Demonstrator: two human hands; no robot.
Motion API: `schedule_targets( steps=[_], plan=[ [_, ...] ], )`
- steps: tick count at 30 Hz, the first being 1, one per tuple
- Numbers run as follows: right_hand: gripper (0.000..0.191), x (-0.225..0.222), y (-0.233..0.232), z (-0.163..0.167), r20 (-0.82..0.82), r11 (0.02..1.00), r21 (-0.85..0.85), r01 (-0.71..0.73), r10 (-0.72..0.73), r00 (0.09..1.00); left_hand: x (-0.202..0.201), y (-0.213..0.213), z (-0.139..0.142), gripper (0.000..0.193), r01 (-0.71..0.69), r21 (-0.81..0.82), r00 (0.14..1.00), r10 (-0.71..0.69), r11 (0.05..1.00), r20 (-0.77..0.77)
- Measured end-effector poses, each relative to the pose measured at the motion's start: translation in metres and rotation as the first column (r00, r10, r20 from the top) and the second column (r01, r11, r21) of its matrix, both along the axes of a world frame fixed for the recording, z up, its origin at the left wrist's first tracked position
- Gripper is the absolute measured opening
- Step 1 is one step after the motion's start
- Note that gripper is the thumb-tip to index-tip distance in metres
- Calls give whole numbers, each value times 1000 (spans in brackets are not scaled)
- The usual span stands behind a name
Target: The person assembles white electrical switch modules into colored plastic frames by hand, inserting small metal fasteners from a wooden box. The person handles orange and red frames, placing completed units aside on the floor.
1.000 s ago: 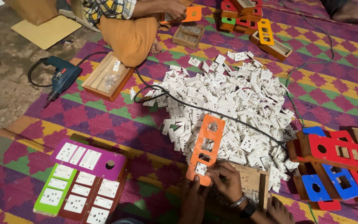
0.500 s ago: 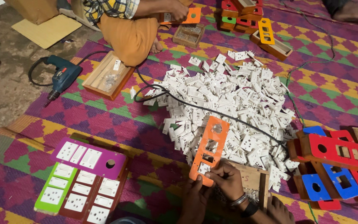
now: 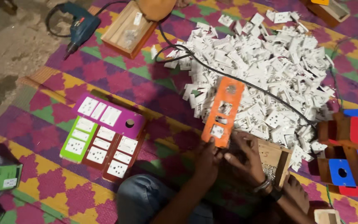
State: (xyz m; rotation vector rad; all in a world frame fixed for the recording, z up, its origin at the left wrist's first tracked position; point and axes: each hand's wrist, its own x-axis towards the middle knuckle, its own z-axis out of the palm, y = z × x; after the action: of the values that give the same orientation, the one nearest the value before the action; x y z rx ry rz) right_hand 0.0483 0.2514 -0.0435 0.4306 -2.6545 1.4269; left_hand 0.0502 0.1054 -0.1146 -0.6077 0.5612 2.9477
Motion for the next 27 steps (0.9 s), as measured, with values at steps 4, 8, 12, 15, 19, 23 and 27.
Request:
schedule_targets(
  steps=[4, 8, 12, 15, 19, 23, 27],
  plan=[
    [73, -5, -1, -7, 42, 992, -68, -106, 109, 993, -2, -5, 26, 19, 109, -152, 987, -89, 982, 133],
    [74, -4, -2, 0, 141, 995, -91, -40, 53, 989, -7, -7, 50, 21, 73, -87, 993, -64, 994, 101],
    [46, -6, 0, 7, 10, 958, -176, -228, 234, 972, -6, -5, 43, 24, 65, -69, 980, -51, 995, 191],
    [79, -7, 2, 9, 209, 987, -156, 30, 3, 978, -1, -2, 26, 25, 119, -123, 986, -102, 985, 135],
    [25, -3, 11, 19, 107, 979, -76, -191, 199, 974, -8, -5, 7, 33, 127, -27, 992, -128, 992, -13],
    [27, -5, 45, 34, 339, 805, 580, 126, -379, 861, -21, -13, 5, 38, 96, -194, 987, -68, 976, 145],
    [53, -3, 61, 27, 369, 605, 774, -188, -190, 910, -16, -12, 12, 38, 173, -216, 979, -144, 961, 142]
  ],
)
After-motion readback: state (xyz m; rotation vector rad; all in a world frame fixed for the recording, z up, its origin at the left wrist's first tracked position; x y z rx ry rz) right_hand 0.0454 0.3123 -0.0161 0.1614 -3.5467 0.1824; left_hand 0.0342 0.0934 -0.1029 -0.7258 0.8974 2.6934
